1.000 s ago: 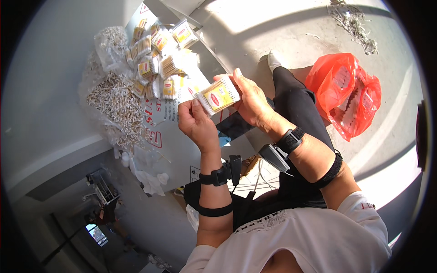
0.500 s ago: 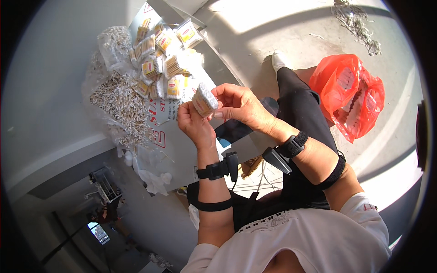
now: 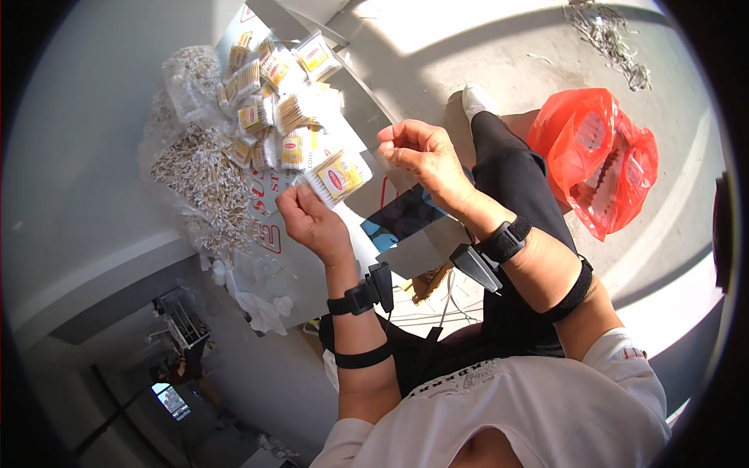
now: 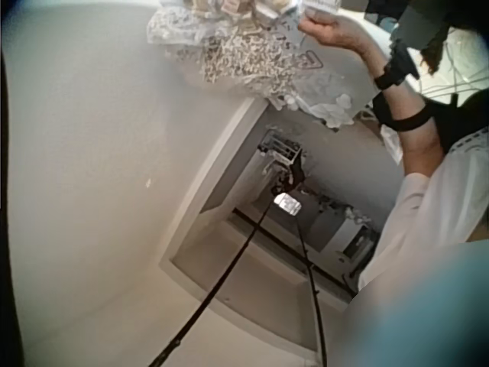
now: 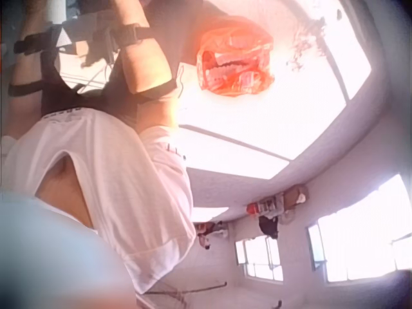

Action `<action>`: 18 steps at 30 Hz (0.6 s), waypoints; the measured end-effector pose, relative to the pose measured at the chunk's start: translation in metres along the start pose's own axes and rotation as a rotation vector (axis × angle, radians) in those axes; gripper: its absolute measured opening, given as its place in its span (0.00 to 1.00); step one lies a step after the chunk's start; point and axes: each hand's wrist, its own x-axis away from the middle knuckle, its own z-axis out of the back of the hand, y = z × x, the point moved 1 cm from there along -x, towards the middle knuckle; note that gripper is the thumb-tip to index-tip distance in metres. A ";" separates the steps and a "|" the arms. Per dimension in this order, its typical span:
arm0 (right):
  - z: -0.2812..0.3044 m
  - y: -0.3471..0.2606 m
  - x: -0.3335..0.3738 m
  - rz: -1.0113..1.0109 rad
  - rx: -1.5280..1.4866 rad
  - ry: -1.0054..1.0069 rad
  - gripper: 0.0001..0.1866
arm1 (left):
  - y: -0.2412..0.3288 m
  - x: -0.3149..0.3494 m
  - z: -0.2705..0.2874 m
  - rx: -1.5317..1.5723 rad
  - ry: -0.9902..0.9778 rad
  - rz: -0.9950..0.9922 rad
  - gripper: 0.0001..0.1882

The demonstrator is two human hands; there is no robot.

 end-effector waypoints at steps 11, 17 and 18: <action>-0.019 0.001 -0.003 0.482 0.595 -0.281 0.15 | 0.027 0.000 -0.006 -0.331 -0.486 -0.465 0.03; -0.034 -0.006 -0.008 0.242 0.505 -0.233 0.06 | 0.009 0.018 0.002 0.004 -0.322 -0.147 0.03; -0.035 -0.010 -0.009 0.241 0.511 -0.240 0.06 | 0.005 0.022 0.005 0.143 -0.277 0.108 0.04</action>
